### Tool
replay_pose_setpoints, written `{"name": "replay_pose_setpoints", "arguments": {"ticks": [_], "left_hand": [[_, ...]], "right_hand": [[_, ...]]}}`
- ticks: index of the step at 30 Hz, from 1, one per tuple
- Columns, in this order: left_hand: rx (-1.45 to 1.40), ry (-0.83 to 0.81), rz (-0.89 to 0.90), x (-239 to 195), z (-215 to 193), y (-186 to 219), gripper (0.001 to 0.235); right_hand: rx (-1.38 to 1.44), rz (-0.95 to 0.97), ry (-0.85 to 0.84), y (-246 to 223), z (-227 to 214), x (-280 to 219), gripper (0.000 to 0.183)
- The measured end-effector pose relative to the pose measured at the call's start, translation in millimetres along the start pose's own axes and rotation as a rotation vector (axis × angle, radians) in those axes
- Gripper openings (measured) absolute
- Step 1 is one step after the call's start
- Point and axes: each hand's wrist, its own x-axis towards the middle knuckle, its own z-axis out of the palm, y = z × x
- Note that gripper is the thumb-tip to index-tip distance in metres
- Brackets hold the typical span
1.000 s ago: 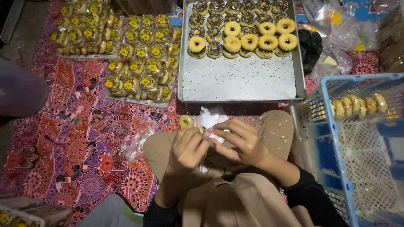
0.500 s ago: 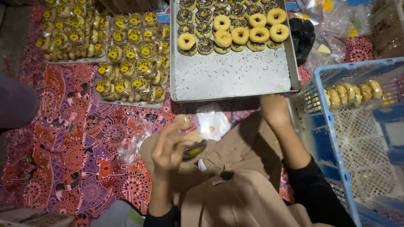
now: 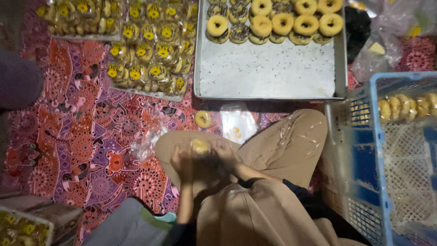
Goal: The person sits on a patterned mat and repeatedly picks doughnuts from a metal tray, places them into small clear plastic bags, and arranges the filled bags on the floor. The person handles both plain and chocolate-sprinkled doughnuts.
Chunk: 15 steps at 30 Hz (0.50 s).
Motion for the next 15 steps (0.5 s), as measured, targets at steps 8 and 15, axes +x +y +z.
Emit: {"name": "replay_pose_setpoints", "arguments": {"ticks": [8,15], "left_hand": [[0.417,0.000,0.063,31.6,-10.1,-69.1,0.014],[0.864,-0.193,-0.005,90.0,81.1,-102.3,0.039]], "right_hand": [[-2.008,-0.227,-0.203,-64.1,-112.9,7.5,0.025],[-1.662,-0.253,0.005,-91.2,-126.0,92.5,0.029]]}}
